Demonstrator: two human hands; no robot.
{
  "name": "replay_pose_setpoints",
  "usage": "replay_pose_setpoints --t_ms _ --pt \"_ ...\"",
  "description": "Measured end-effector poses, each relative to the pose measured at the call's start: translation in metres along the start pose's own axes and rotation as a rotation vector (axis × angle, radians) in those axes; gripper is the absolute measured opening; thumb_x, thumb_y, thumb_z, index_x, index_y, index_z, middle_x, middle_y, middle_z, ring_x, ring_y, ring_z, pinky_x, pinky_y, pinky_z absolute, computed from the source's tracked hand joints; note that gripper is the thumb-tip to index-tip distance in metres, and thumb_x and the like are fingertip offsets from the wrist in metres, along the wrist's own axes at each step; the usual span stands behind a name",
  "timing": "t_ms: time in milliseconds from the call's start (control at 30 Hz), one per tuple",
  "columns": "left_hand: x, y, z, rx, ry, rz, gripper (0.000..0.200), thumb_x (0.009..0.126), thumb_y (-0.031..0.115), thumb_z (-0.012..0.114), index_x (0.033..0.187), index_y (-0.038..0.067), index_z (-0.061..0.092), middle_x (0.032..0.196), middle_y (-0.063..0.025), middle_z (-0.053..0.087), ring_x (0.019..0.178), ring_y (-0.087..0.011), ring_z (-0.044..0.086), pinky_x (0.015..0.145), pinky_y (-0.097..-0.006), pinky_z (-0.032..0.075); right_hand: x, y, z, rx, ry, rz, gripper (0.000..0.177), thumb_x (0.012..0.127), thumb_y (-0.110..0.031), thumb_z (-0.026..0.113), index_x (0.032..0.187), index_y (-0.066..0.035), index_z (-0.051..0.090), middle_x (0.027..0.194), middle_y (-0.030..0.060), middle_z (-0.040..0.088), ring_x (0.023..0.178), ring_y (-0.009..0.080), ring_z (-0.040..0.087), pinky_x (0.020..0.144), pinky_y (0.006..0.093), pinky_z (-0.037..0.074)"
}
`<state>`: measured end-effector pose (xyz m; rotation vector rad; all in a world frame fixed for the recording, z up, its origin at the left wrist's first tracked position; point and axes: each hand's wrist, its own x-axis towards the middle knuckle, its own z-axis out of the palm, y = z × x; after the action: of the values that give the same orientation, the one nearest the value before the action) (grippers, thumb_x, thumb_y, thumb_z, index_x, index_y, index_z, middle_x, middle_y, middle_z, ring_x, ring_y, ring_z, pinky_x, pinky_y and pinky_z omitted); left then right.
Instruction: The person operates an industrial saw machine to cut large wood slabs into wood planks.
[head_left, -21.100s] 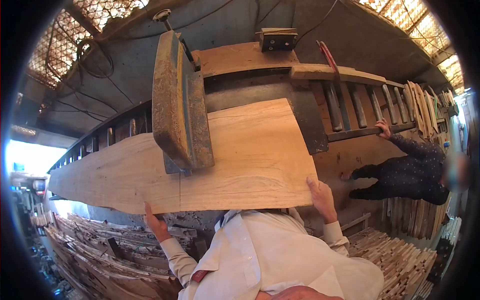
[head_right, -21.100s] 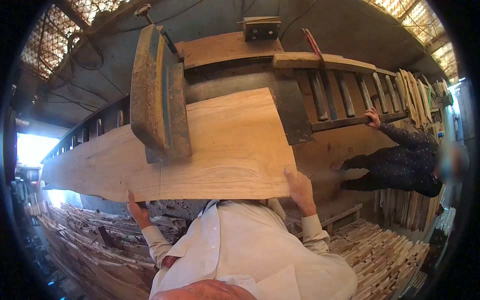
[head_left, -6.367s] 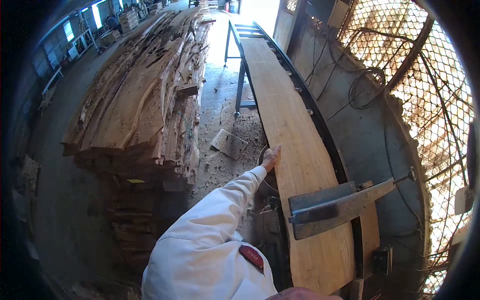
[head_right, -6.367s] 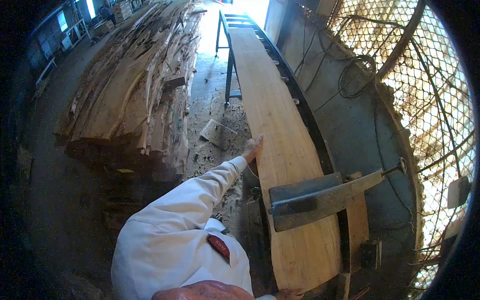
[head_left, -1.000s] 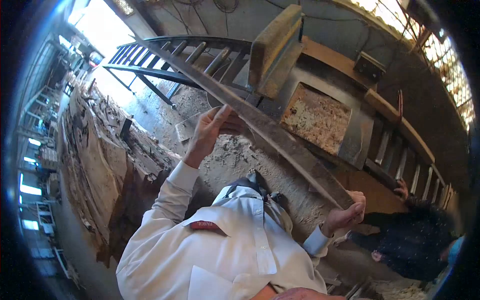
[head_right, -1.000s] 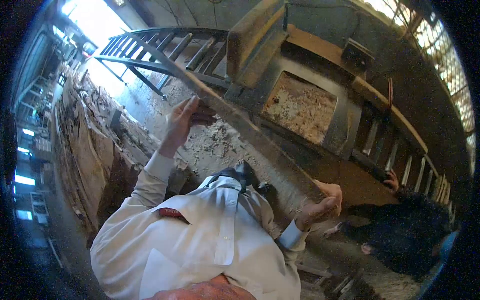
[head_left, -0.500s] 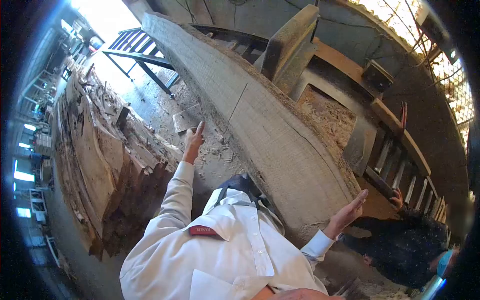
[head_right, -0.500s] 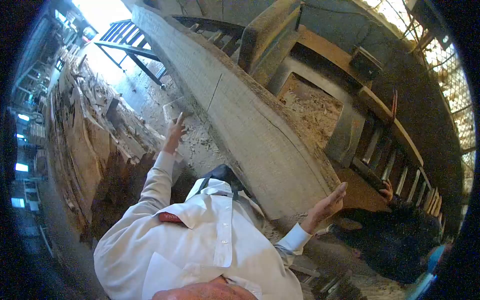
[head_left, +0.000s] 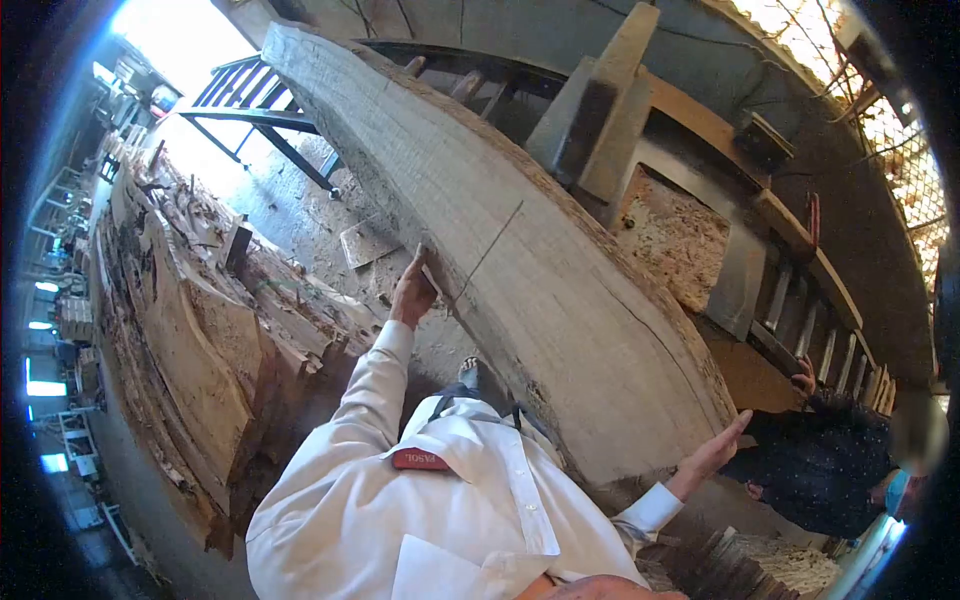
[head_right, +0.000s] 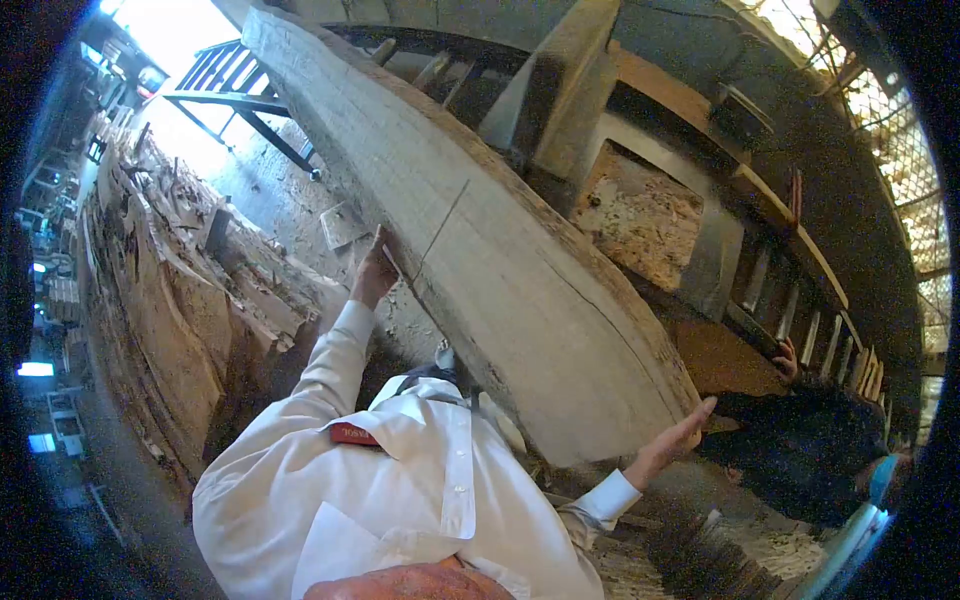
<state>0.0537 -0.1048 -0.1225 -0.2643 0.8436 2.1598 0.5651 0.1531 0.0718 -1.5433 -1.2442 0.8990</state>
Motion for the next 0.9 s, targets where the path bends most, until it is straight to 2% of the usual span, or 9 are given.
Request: replay_pose_setpoints --t_ms 133,233,333,400,533,633,767,833,900 --pt "-0.044 0.022 -0.020 0.116 0.077 -0.007 0.029 0.101 0.028 0.065 0.119 0.006 0.066 0.109 -0.0048 0.072 0.095 -0.0207 0.070 0.085 -0.0392 0.058 -0.033 0.011 0.005 -0.040 -0.079 0.270 0.083 0.100 -0.061 0.049 0.154 0.001 0.037 0.159 0.0153 0.039 0.145 0.0256 0.038 0.120 0.0355 0.026" --pt "-0.066 0.039 -0.033 0.244 0.159 -0.013 0.027 0.099 0.025 0.068 0.116 0.005 0.064 0.106 -0.0059 0.072 0.091 -0.0213 0.071 0.081 -0.0395 0.060 -0.035 0.111 -0.002 -0.005 -0.037 0.388 0.082 0.100 -0.060 0.050 0.154 0.001 0.038 0.158 0.0141 0.040 0.145 0.0255 0.038 0.120 0.0354 0.026" --pt "-0.071 0.044 -0.052 0.291 0.239 -0.056 0.028 0.096 0.026 0.072 0.113 0.006 0.062 0.101 -0.0056 0.071 0.086 -0.0213 0.072 0.074 -0.0380 0.060 -0.054 0.152 0.016 -0.061 0.022 0.271 0.094 0.094 -0.066 0.056 0.154 0.004 0.034 0.157 0.0165 0.040 0.139 0.0263 0.043 0.114 0.0390 0.037" --pt "-0.066 0.045 -0.077 0.369 0.284 -0.072 0.030 0.093 0.026 0.076 0.110 0.007 0.061 0.097 -0.0062 0.071 0.080 -0.0221 0.072 0.068 -0.0348 0.059 -0.057 0.207 0.015 0.000 -0.099 0.407 0.093 0.094 -0.066 0.055 0.153 0.003 0.036 0.155 0.0170 0.042 0.137 0.0260 0.046 0.112 0.0387 0.039" --pt "-0.066 0.041 -0.080 0.452 0.309 -0.086 0.037 0.092 0.028 0.077 0.116 0.004 0.061 0.100 -0.0084 0.071 0.081 -0.0221 0.072 0.069 -0.0342 0.058 -0.067 0.184 0.030 -0.083 -0.142 0.510 0.090 0.095 -0.067 0.053 0.151 0.002 0.041 0.152 0.0161 0.046 0.134 0.0252 0.048 0.111 0.0380 0.040" --pt "-0.071 0.040 -0.059 0.538 0.314 -0.018 0.043 0.091 0.029 0.078 0.119 0.002 0.060 0.103 -0.0091 0.070 0.086 -0.0215 0.070 0.074 -0.0354 0.058 -0.053 0.189 0.026 0.145 -0.249 0.647 0.088 0.094 -0.069 0.052 0.149 0.000 0.046 0.150 0.0138 0.049 0.132 0.0251 0.051 0.110 0.0376 0.041" --pt "-0.068 0.023 -0.045 0.576 0.269 0.123 0.044 0.091 0.030 0.079 0.118 0.000 0.060 0.108 -0.0073 0.068 0.096 -0.0203 0.066 0.081 -0.0356 0.055 -0.051 0.199 0.025 0.049 -0.252 0.426 0.084 0.096 -0.063 0.054 0.153 -0.003 0.040 0.151 0.0127 0.049 0.133 0.0256 0.050 0.110 0.0373 0.042" --pt "-0.057 0.017 -0.048 0.654 0.384 0.087 0.045 0.090 0.032 0.079 0.115 0.000 0.060 0.106 -0.0060 0.067 0.094 -0.0170 0.063 0.080 -0.0334 0.052 -0.066 0.200 0.019 0.109 -0.280 0.523 0.082 0.098 -0.061 0.054 0.154 -0.003 0.038 0.150 0.0128 0.049 0.134 0.0256 0.050 0.110 0.0377 0.042" --pt "-0.058 0.007 -0.043 0.610 0.327 0.161 0.045 0.090 0.034 0.079 0.114 0.000 0.061 0.103 -0.0054 0.066 0.092 -0.0149 0.061 0.079 -0.0326 0.051 -0.073 0.230 -0.005 0.200 -0.360 0.572 0.078 0.100 -0.058 0.052 0.153 -0.003 0.038 0.150 0.0127 0.050 0.133 0.0261 0.051 0.111 0.0385 0.042"
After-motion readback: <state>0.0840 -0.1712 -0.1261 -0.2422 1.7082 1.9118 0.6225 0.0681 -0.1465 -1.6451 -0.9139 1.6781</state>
